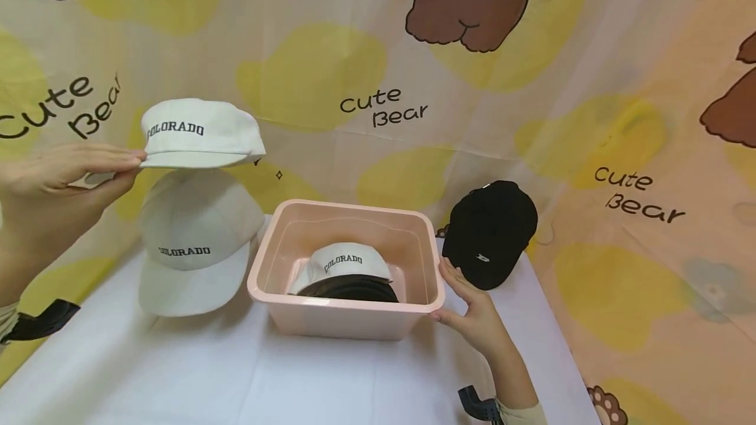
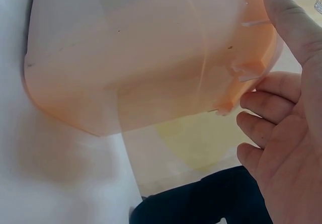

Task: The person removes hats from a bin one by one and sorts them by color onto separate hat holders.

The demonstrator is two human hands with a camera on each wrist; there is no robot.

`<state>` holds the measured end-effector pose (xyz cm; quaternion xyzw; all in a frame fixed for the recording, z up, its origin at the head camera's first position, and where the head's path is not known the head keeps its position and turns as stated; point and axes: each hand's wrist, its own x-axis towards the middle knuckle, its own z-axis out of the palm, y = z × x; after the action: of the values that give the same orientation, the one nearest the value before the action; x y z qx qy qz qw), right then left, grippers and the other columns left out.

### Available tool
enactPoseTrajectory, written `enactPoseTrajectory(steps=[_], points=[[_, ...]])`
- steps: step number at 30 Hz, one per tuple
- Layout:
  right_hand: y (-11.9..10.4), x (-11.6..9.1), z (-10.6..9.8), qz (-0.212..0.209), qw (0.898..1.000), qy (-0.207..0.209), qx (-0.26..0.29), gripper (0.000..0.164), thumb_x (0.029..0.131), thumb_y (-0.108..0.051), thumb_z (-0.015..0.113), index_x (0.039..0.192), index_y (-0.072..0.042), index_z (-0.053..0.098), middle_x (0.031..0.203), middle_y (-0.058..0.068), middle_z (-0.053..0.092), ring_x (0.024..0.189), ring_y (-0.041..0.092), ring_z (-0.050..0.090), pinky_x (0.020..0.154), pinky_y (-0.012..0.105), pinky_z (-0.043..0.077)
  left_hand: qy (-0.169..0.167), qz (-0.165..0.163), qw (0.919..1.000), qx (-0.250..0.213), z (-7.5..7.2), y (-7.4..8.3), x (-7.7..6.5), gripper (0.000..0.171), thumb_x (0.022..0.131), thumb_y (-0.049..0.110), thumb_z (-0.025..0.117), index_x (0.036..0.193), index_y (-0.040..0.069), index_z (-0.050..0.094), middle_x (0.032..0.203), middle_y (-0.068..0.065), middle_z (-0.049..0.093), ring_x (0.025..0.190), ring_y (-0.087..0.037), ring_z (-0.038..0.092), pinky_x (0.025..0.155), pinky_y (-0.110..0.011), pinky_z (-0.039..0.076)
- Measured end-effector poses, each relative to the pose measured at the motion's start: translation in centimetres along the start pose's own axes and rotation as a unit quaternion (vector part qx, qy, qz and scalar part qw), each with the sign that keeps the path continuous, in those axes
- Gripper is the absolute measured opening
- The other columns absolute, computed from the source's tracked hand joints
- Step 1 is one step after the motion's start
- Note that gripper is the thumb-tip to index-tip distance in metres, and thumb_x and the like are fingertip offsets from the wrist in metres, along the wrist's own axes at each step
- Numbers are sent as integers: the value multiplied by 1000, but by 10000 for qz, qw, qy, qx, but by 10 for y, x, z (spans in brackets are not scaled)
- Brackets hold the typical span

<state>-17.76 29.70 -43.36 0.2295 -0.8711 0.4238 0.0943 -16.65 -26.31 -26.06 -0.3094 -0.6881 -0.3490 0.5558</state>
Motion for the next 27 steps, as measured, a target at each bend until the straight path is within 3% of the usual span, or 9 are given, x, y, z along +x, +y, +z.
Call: enactPoseTrajectory(steps=[4,7,11,16,20,22,24,27], points=[[3,-5,-2,-64,9999,66,52,90,70,-2,91,151,-15,53,159,8,44,144,-6,30,114,22,30,-59,132,9998,-159,-3,8,-22,23,88,15,82,80,-6,80,83,-18,78,96,4,71,93,-11,54],[6,-5,-3,-249,9993,99,243,91,68,2,90,150,-10,53,158,12,45,145,-5,32,113,10,27,-82,115,9995,-289,-6,13,-36,32,91,21,80,79,-9,78,86,-16,78,98,2,71,93,-12,53],[7,-1,-1,-547,9973,39,491,89,70,4,89,150,-6,52,158,17,44,150,8,34,116,9,24,-171,69,9987,-477,-15,15,-48,34,92,20,79,79,-11,77,89,-13,79,100,-1,72,94,-11,53],[7,1,1,-668,9963,63,542,91,68,6,88,150,-4,52,157,18,44,150,13,35,117,9,23,-471,-70,9906,-1283,-29,7,-61,29,89,10,81,80,-16,74,93,-18,78,100,-13,74,96,-15,54],[7,0,1,-569,9972,100,473,93,66,7,89,150,-7,52,157,15,45,149,6,35,116,9,23,-668,-441,9711,-2248,-39,-1,-72,26,84,0,83,83,-24,70,97,-24,76,104,-22,73,96,-20,55],[8,-1,1,-522,9978,90,403,93,66,6,89,150,-8,52,157,15,45,148,3,34,115,9,24,-780,-728,9671,-2310,-44,-4,-77,27,82,-3,83,87,-26,69,100,-25,76,106,-22,73,96,-19,55],[7,-1,1,-463,9982,61,378,92,68,4,89,151,-9,52,158,14,45,147,-1,33,114,9,24,-882,-1077,9691,-2035,-49,-6,-82,27,81,-6,83,92,-26,68,103,-24,76,108,-19,72,96,-18,55],[6,0,2,-454,9982,60,374,91,68,4,89,151,-9,52,158,14,45,147,-2,32,114,10,24,-941,-1550,9632,-1983,-54,-15,-88,26,79,-13,80,97,-26,67,106,-24,75,110,-18,72,98,-19,54]])
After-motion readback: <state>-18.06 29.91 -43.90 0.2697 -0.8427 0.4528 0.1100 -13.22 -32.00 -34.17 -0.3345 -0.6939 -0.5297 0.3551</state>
